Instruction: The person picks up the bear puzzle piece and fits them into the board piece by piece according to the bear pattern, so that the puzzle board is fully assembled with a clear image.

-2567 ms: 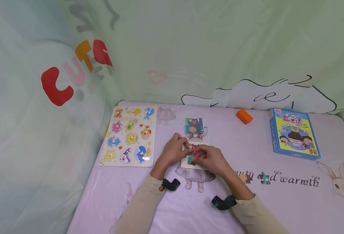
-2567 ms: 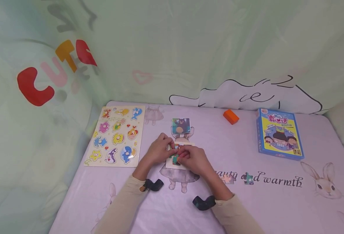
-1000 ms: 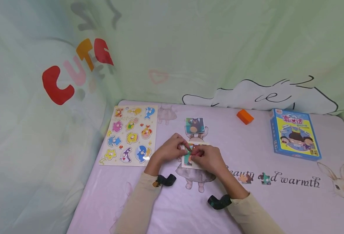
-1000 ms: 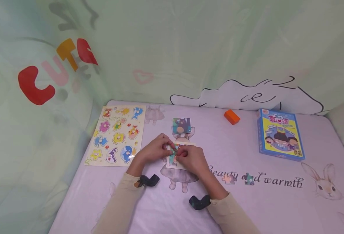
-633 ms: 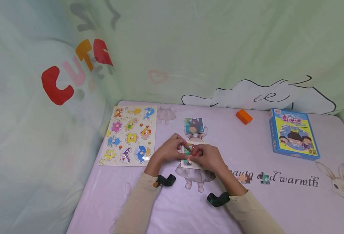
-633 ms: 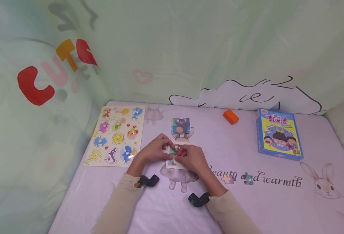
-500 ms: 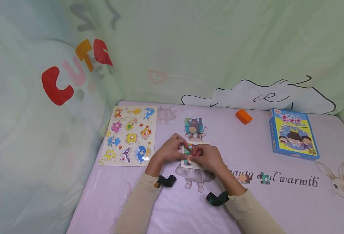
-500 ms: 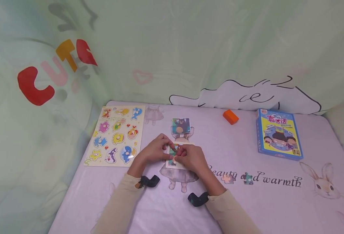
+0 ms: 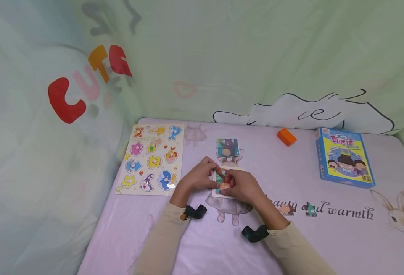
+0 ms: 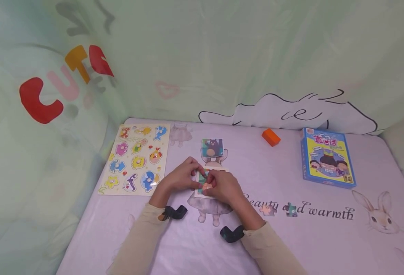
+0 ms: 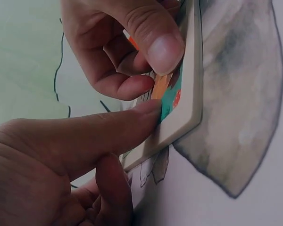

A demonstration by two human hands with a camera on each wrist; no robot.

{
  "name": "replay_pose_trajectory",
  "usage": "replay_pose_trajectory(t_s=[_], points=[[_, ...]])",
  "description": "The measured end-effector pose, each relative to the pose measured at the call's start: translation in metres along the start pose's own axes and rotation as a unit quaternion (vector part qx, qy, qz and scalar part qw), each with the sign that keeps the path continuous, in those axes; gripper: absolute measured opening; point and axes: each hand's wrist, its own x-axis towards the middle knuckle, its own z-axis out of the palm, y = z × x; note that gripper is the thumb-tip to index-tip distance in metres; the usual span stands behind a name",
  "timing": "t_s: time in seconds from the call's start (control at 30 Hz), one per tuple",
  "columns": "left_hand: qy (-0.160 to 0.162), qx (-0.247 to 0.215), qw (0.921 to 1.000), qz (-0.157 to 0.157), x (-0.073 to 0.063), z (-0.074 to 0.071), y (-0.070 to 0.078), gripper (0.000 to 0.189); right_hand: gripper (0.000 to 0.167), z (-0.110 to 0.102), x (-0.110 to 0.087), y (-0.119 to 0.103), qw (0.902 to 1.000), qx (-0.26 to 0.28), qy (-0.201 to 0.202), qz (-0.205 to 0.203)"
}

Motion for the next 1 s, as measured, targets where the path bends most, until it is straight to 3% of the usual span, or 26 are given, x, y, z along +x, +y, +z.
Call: replay_pose_trajectory(t_s=[0.33, 0.67, 0.87, 1.0], points=[[-0.014, -0.001, 0.9998, 0.012, -0.001, -0.003, 0.0, 0.051, 0.015, 0.001, 0.004, 0.003, 0.9997, -0.01, 0.02, -0.009], [-0.01, 0.017, 0.9997, 0.016, -0.002, -0.003, 0.004, 0.051, 0.016, 0.001, 0.005, -0.002, 0.9993, -0.032, 0.013, 0.012], [-0.006, 0.022, 0.9997, 0.013, -0.002, -0.001, 0.003, 0.048, 0.011, -0.002, 0.002, 0.0, 0.9996, -0.019, 0.002, -0.019], [-0.005, 0.021, 0.9997, 0.01, -0.001, 0.001, 0.0, 0.043, 0.013, -0.009, -0.004, 0.009, 0.999, 0.015, -0.026, -0.032]])
